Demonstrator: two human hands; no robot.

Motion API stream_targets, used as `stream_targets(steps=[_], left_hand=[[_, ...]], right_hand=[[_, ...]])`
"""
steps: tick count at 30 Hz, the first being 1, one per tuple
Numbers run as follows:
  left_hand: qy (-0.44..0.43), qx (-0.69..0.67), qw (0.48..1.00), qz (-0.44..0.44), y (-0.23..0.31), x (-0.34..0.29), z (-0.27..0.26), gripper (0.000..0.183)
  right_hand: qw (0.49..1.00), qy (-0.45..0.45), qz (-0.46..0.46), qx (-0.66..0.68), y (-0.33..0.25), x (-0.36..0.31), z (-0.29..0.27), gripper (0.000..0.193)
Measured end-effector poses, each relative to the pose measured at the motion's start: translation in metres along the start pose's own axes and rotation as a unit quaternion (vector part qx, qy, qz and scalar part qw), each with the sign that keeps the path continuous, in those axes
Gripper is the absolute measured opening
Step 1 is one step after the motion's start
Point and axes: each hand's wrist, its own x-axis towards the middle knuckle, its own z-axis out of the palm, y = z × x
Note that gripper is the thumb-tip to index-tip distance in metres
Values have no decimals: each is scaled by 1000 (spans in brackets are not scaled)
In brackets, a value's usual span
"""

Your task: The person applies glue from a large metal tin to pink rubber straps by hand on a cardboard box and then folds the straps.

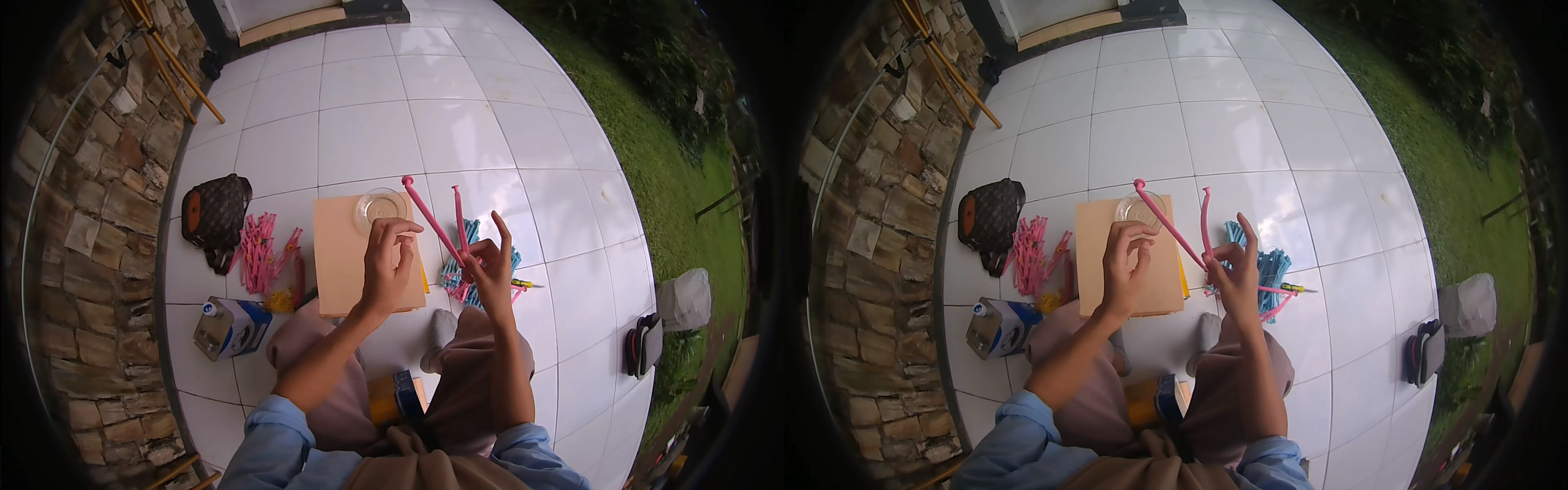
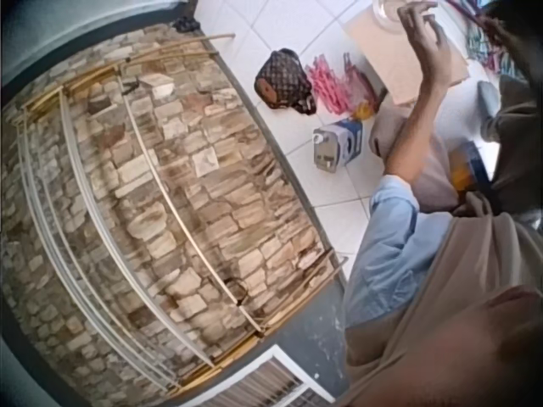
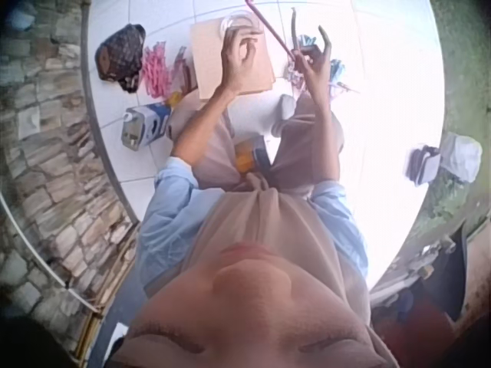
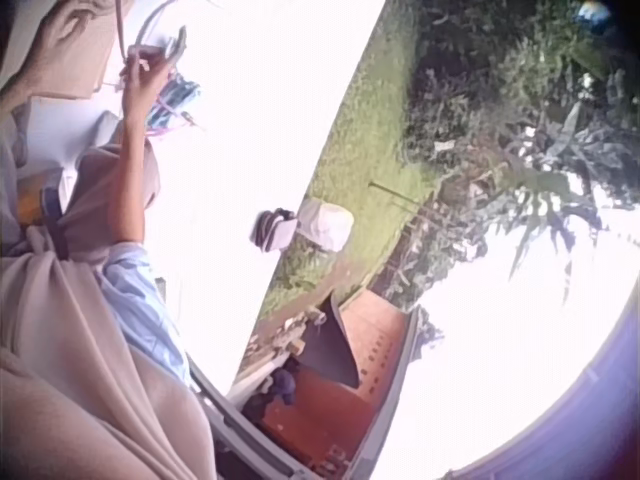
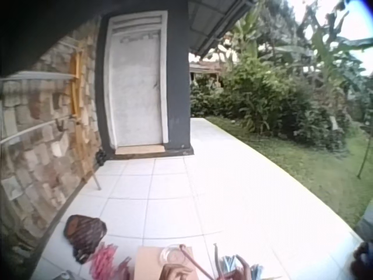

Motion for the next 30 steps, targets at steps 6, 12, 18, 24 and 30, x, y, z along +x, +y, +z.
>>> stream_targets(steps=[6,12,18,24,30], left_hand=[[-159,200,940,228,18,51,-35,28],[-424,258,858,134,13,39,-16,25],[-313,242,918,29,4,25,-1,21],[-261,244,932,-61,-24,11,1,17],[-232,222,943,-93,-55,7,-5,16]], right_hand=[[989,-84,-28,-114,-4,0,-24,78],[976,-144,-43,-156,-1,-1,-27,76],[900,-14,-183,-395,22,4,-10,83],[910,-18,-129,-394,56,3,-6,78],[943,-245,55,-218,59,41,-19,72]])
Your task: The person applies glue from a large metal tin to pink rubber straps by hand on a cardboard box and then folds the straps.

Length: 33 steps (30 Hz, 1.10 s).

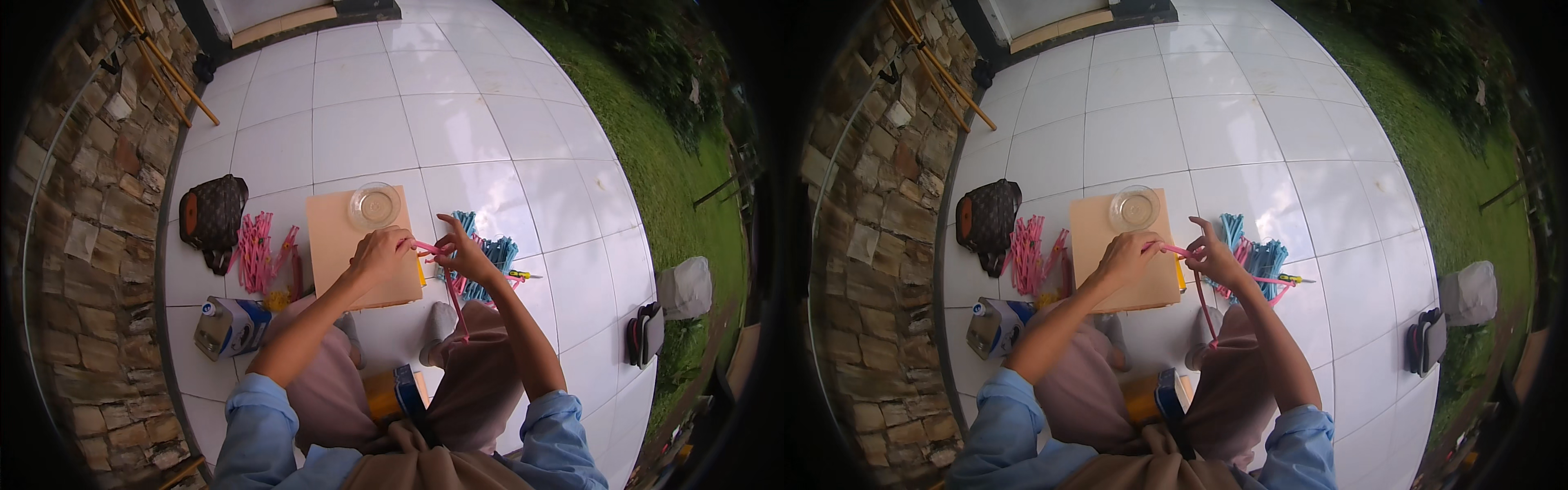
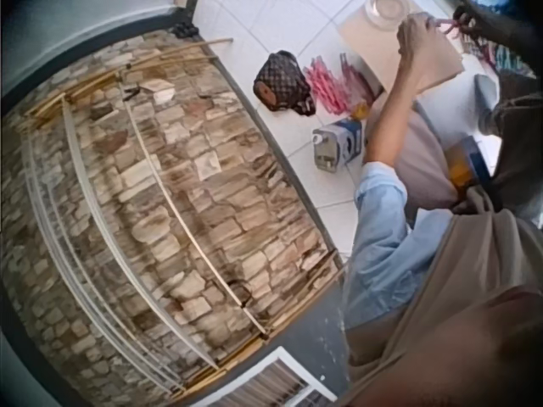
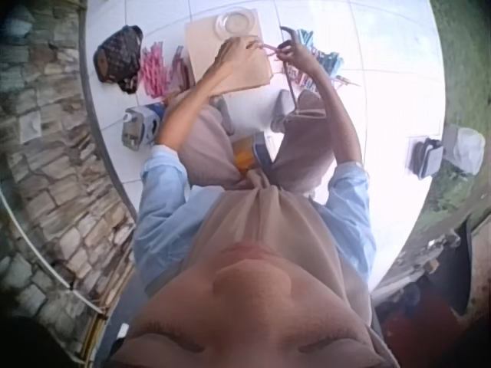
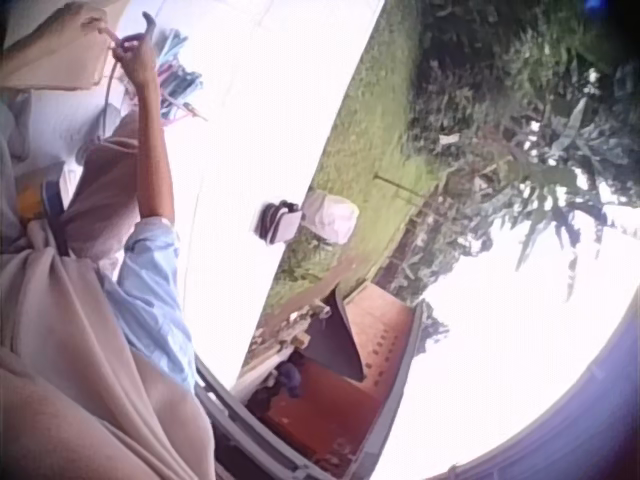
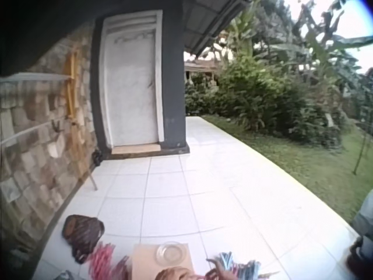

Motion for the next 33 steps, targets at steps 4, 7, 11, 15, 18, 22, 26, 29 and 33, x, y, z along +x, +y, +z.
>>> stream_targets(steps=[4,7,11,15,18,22,26,29,33], left_hand=[[-9,-11,1000,-5,-43,8,-5,13],[30,-138,982,-124,-67,18,11,12],[86,-90,975,-185,-95,14,34,14],[145,-65,970,-186,-103,12,47,15],[162,-60,978,-119,-111,13,49,13],[130,10,990,-51,-110,11,48,14],[164,39,986,13,-118,6,50,15],[187,84,977,52,-120,2,55,16],[218,152,962,61,-121,-6,63,22]], right_hand=[[986,-68,23,150,20,33,-6,68],[985,-33,40,167,51,61,4,69],[996,30,38,72,70,84,29,67],[993,97,19,60,77,94,45,62],[991,119,31,52,81,95,50,59],[988,147,51,15,77,93,50,57],[983,178,34,4,78,92,51,54],[978,202,55,1,80,91,56,53],[976,207,60,0,75,92,60,52]])
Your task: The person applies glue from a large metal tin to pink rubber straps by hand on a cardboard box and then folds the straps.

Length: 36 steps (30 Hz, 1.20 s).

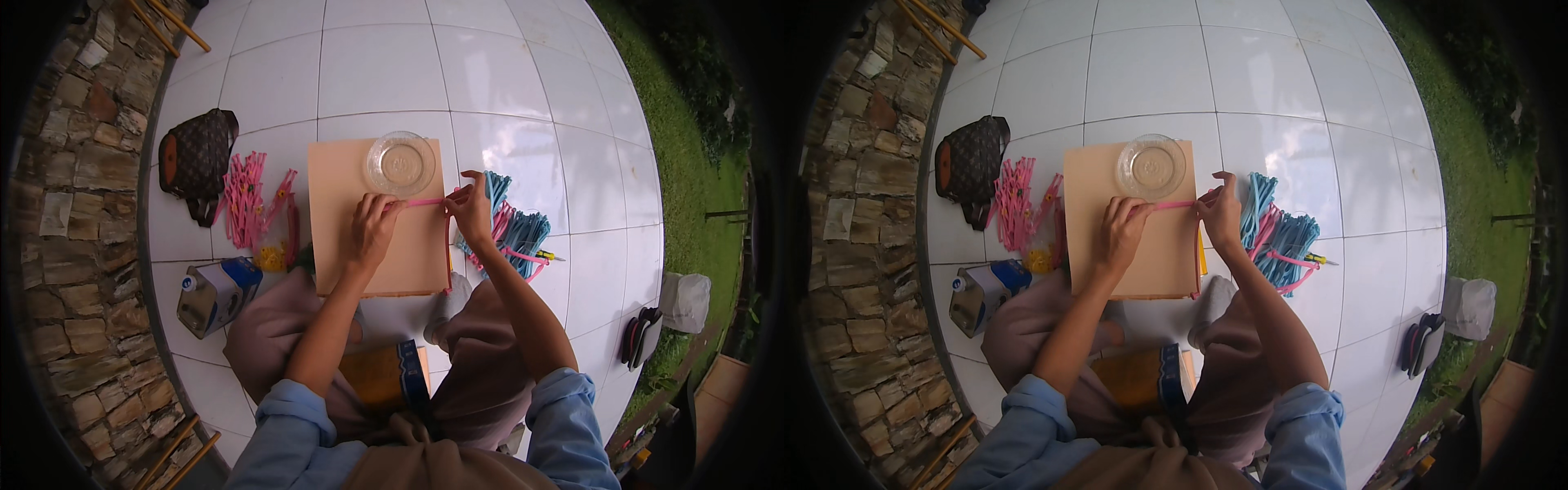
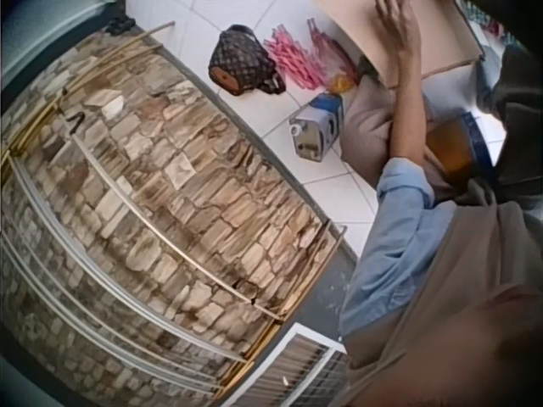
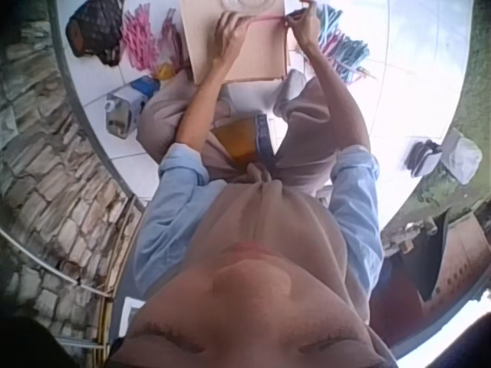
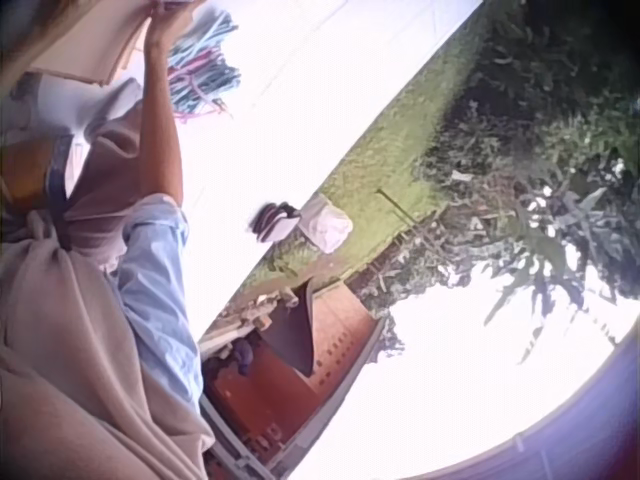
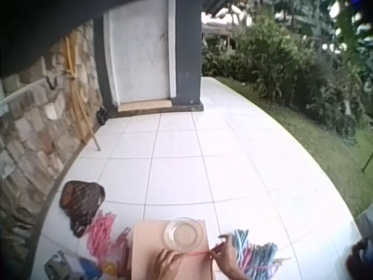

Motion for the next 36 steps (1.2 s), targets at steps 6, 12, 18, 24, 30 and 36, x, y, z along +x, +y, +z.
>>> stream_targets(steps=[6,12,18,24,30,36], left_hand=[[-1,11,1000,-4,3,-2,-3,25],[-17,26,999,-13,3,-4,0,31],[-48,46,997,-24,6,-3,-4,37],[-53,53,997,-31,7,-3,-4,40],[-57,50,997,-27,7,-4,-5,40],[-55,38,997,-28,6,-6,-3,40]], right_hand=[[1000,-14,25,-14,-8,2,-2,52],[999,-22,40,-26,-9,6,-2,53],[996,-40,37,-70,-13,8,-2,52],[995,-45,23,-90,-10,9,-1,51],[994,-43,-39,-95,-3,8,-1,49],[993,-60,-45,-94,-5,7,-3,51]])
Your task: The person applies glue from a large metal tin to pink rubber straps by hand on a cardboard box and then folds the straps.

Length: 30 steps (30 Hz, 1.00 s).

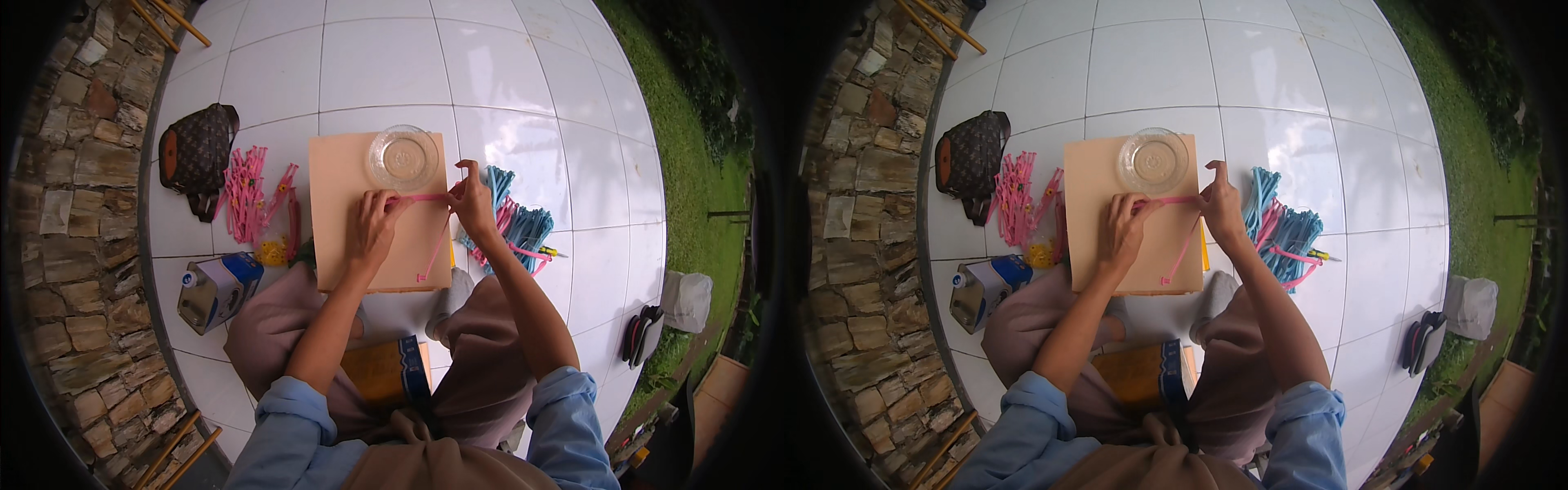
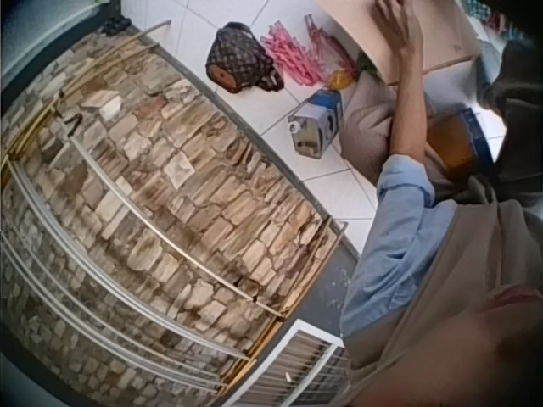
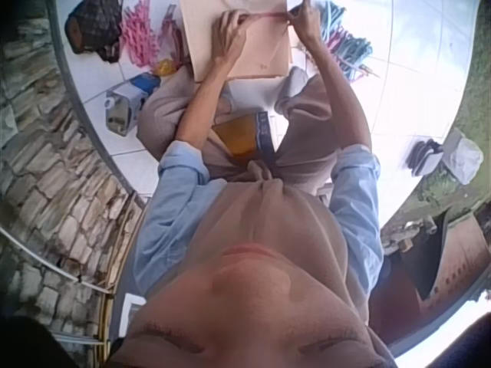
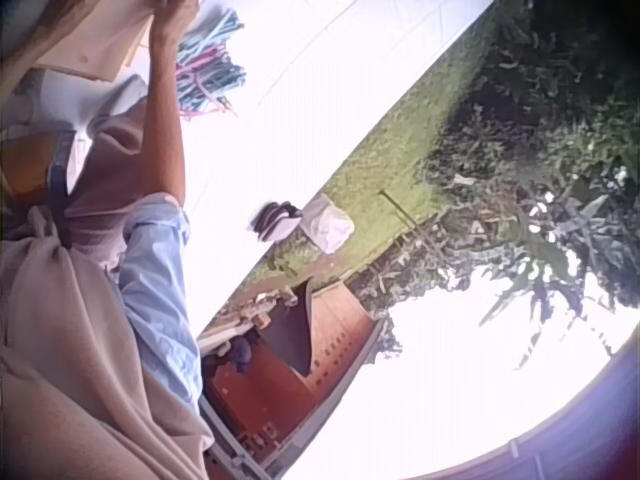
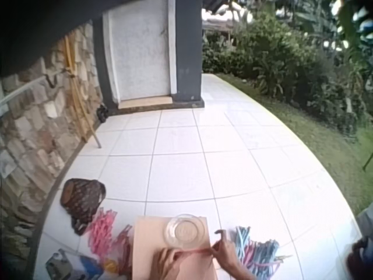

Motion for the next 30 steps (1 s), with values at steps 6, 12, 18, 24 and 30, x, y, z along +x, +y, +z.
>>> stream_targets(steps=[6,12,18,24,30], left_hand=[[-14,29,999,-7,6,2,-5,39],[-20,43,999,-2,5,2,2,35],[1,41,999,13,3,2,4,34],[0,49,999,19,-3,1,5,35],[-13,39,999,19,-1,3,-1,40]], right_hand=[[999,-26,14,22,11,-1,-6,51],[996,-74,-1,56,24,-7,-15,53],[995,-55,34,75,18,-3,-13,55],[995,-65,-25,65,20,-4,-15,53],[990,-56,-30,122,22,-13,-15,45]])
